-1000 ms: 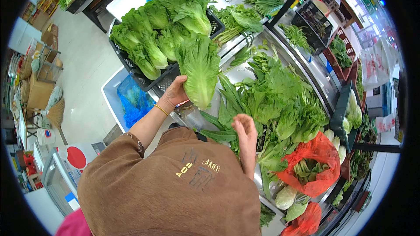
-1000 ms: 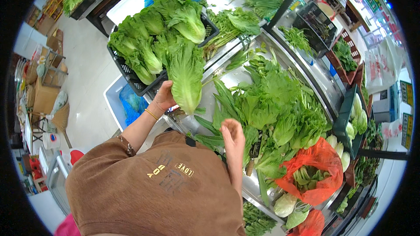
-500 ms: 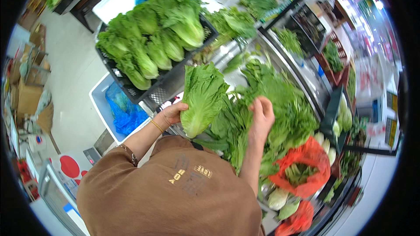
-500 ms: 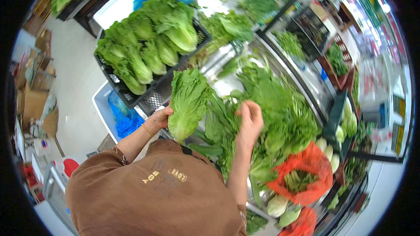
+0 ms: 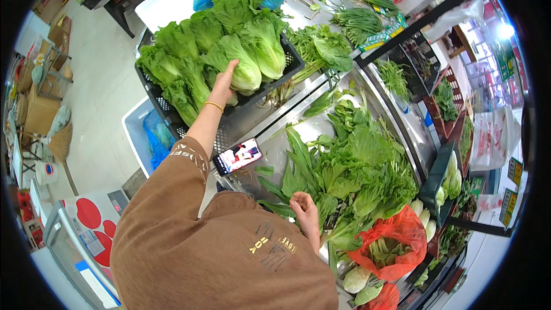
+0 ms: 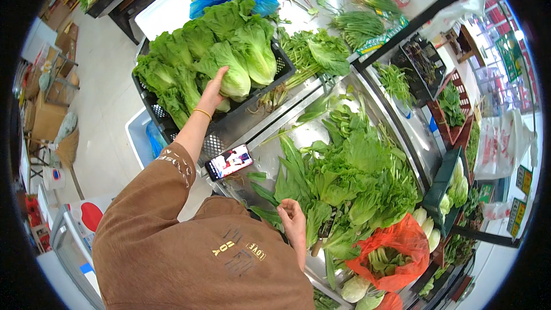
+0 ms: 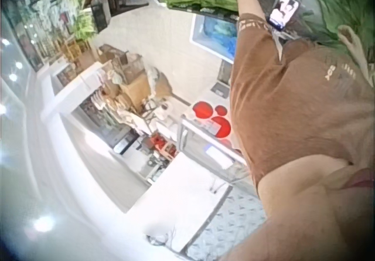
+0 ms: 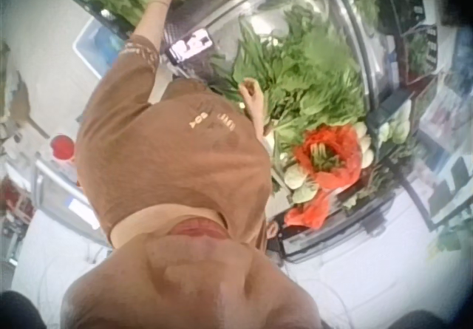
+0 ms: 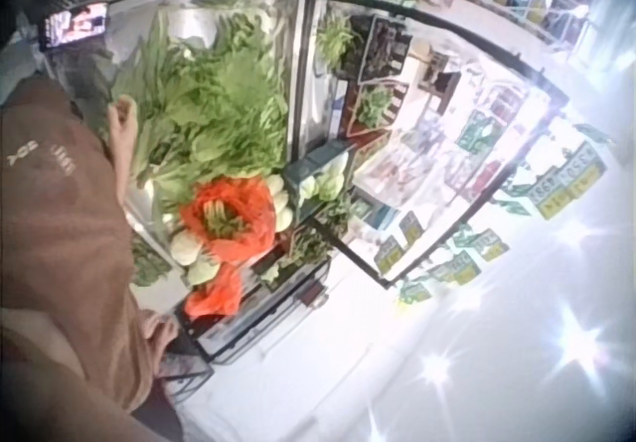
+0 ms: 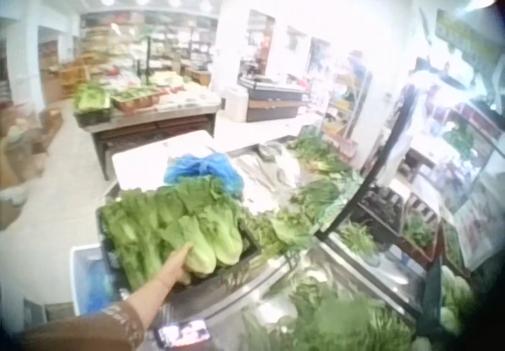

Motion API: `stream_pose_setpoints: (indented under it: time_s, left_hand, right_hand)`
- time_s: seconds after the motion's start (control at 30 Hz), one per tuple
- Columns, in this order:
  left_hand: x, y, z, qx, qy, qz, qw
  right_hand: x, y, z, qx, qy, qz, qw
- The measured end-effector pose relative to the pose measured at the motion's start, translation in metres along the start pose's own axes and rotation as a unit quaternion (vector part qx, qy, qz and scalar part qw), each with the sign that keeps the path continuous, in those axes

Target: The person picks up lettuce from a pile, trims the stem end with a knife, peels away outer leaves, and places the trimmed lettuce into a black crate.

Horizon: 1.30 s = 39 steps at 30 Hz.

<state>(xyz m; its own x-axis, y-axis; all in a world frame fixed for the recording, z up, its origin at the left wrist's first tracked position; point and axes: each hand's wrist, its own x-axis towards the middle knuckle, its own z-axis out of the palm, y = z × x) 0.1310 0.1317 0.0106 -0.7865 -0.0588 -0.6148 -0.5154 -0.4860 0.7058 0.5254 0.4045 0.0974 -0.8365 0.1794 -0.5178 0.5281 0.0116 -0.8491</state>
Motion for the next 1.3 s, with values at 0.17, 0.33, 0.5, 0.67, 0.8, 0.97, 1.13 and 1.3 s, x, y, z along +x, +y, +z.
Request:
stream_pose_setpoints:
  time_s: [0.17,0.33,0.5,0.67,0.8,0.97,1.13,1.3]
  left_hand:
    - [-0.020,-0.008,-0.018,-0.011,-0.029,0.209,0.977]
    - [-0.033,-0.033,0.019,0.408,0.162,0.319,0.840]
    - [0.007,-0.024,0.015,0.502,0.087,0.273,0.816]
    - [-0.113,-0.031,0.062,0.610,0.112,0.504,0.601]
    - [-0.237,-0.130,0.133,0.526,-0.376,0.556,0.523]
    - [-0.291,-0.244,0.179,0.657,-0.437,0.611,-0.059]
    - [-0.264,-0.278,0.216,0.656,-0.412,0.615,-0.147]
    - [-0.272,-0.285,0.237,0.655,-0.453,0.600,-0.079]
  right_hand:
    - [-0.003,0.005,-0.008,-0.127,0.061,-0.047,0.989]
    - [-0.013,0.020,-0.013,-0.087,0.099,-0.011,0.991]
    - [-0.038,0.035,-0.032,-0.067,0.134,0.011,0.989]
    - [-0.073,0.099,-0.081,-0.338,0.375,0.107,0.857]
    - [-0.086,0.140,-0.107,-0.457,0.356,0.197,0.790]
    - [-0.083,0.178,-0.111,-0.414,0.339,0.146,0.832]
    - [-0.126,0.165,-0.115,-0.212,0.323,0.175,0.906]
    - [-0.150,0.173,-0.101,-0.133,0.370,0.169,0.904]
